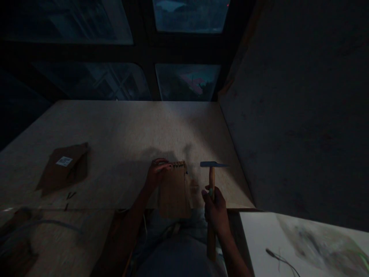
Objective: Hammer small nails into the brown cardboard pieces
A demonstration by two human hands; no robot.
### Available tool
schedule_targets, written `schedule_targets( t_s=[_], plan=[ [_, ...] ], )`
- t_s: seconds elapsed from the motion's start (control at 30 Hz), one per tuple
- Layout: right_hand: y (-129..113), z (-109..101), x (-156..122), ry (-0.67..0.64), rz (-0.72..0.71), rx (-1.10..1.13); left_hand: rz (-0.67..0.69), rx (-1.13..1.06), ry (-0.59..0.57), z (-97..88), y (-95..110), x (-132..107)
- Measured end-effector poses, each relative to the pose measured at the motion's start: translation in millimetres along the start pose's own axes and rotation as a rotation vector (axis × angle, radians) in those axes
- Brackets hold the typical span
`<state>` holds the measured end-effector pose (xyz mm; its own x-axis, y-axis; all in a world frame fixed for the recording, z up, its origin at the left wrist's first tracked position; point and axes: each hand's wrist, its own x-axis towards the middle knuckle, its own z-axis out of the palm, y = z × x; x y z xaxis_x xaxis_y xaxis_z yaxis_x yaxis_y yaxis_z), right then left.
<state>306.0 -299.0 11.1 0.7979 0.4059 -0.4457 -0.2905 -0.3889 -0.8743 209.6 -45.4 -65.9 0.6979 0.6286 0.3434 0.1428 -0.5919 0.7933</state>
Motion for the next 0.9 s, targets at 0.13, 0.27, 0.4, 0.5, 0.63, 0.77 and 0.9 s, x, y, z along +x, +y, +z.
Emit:
schedule_targets(
  t_s=[0.13, 0.27, 0.4, 0.5, 0.63, 0.77, 0.9],
  plan=[
    [1, 1, -2, 0.007, 0.003, -0.027, 0.036, 0.02, 0.019, -0.1, 6, 0],
    [-3, -2, -5, -0.011, -0.019, -0.061, 0.027, 0.083, 0.02, -0.1, 10, 0],
    [-22, -10, -13, -0.051, -0.157, -0.21, 0.029, 0.121, 0.017, 0.0, 11, 0],
    [-43, -15, -17, -0.163, -0.255, -0.338, 0.032, 0.144, 0.002, -0.5, 13, 0],
    [-62, -12, -18, -0.356, -0.367, -0.399, 0.037, 0.201, -0.029, -2.1, 19, -1],
    [-69, 0, -13, -0.416, -0.414, -0.448, 0.052, 0.22, -0.04, -3.9, 23, -3],
    [-61, 15, -3, -0.442, -0.449, -0.554, 0.073, 0.247, -0.047, -5.0, 24, -4]
  ],
)
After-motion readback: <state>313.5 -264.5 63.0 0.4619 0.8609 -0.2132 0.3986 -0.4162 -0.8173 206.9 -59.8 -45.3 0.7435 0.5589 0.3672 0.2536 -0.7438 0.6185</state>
